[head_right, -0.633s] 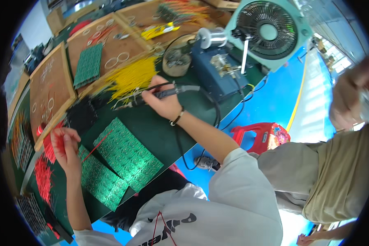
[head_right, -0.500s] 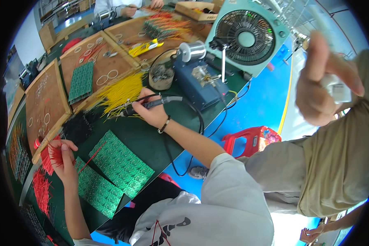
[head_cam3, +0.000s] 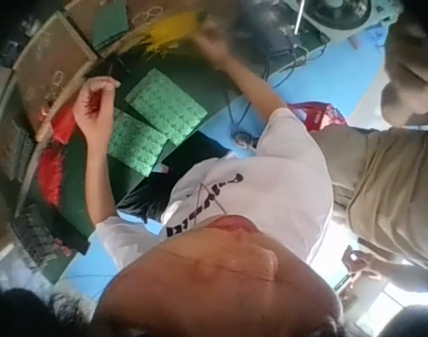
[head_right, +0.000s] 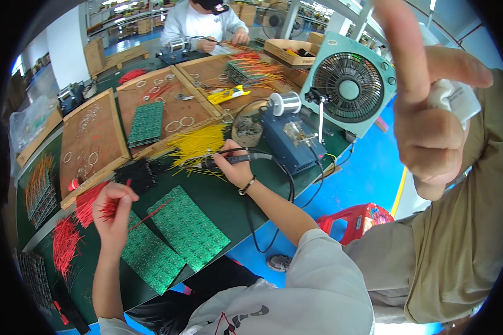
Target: The person solders wires onto circuit boards one by one using a soldering iron.
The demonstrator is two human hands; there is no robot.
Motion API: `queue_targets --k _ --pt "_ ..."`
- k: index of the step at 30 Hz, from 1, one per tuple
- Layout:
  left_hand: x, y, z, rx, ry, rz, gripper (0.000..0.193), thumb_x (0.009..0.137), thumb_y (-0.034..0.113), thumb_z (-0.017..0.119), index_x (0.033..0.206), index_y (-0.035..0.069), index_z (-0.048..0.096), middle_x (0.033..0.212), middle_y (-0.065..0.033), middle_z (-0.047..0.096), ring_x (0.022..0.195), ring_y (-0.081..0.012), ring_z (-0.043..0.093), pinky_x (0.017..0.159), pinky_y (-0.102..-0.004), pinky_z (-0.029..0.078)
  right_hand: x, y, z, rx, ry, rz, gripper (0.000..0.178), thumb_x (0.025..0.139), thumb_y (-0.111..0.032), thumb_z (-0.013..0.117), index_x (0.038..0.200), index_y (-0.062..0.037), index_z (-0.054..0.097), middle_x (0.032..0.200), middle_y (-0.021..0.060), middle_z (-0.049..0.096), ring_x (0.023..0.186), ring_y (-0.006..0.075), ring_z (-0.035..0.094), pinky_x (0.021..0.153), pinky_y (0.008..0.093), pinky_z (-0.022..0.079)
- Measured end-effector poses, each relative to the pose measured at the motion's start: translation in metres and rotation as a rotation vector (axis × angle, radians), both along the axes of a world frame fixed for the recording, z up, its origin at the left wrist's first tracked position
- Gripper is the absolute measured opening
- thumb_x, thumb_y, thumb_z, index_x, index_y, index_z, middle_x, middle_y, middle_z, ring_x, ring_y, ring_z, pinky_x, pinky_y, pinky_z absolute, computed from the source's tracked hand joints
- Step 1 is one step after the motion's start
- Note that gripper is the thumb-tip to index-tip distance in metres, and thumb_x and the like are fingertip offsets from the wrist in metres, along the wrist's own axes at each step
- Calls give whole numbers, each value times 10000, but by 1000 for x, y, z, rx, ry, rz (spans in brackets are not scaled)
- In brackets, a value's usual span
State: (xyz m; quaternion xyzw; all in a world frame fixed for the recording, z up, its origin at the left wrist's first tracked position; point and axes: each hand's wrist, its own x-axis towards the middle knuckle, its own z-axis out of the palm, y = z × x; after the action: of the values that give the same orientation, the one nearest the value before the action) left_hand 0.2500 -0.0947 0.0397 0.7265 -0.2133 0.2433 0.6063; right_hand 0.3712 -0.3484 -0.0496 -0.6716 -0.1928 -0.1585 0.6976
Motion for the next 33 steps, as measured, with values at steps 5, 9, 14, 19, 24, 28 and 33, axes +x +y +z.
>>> queue_targets --k 5,9,14,19,24,28,33 --pt "0 -3 2 250 -77 63 47 735 -2 567 780 -11 577 732 -96 586 682 -185 570 611 -255 442 2 -2 -6 -25 -8 -6 214 702 -53 580 598 -44 393 563 -9 407 536 50 382 477 210 307" --pt "0 2 -7 269 -32 85 83 729 7 577 808 -7 600 776 -104 606 724 -199 592 643 -264 457 2 0 -8 -40 4 -26 225 703 -58 579 590 -46 384 567 -8 403 544 53 371 481 213 298" --pt "11 7 -26 290 -109 151 103 685 8 619 787 -7 614 809 -110 614 730 -202 597 652 -270 470 -5 1 -2 -76 -22 -83 182 706 -59 586 609 -44 433 584 -5 421 558 58 398 496 212 321" --pt "14 5 -36 205 18 143 101 677 -39 609 776 -17 612 822 -100 613 765 -165 583 682 -238 443 -7 -2 -2 -67 -21 -25 161 723 -39 568 637 -47 431 595 -11 450 575 48 423 515 199 345" --pt "18 5 -44 249 -52 163 69 671 -21 622 724 -7 580 812 -63 608 715 -103 561 585 -197 419 -6 7 7 62 200 76 192 750 -95 595 689 -100 412 560 -24 408 414 44 368 366 176 250" --pt "19 3 -43 308 45 158 65 685 22 624 732 13 580 796 -30 607 678 -68 549 536 -176 397 -2 3 10 114 270 144 214 758 -94 599 669 -106 405 535 -26 397 400 37 331 364 182 224" --pt "20 5 -54 373 65 131 99 682 22 630 770 0 590 760 -54 604 678 -115 566 606 -220 440 -6 3 14 101 282 176 228 751 -130 602 646 -94 403 498 -15 399 392 37 326 359 173 225"
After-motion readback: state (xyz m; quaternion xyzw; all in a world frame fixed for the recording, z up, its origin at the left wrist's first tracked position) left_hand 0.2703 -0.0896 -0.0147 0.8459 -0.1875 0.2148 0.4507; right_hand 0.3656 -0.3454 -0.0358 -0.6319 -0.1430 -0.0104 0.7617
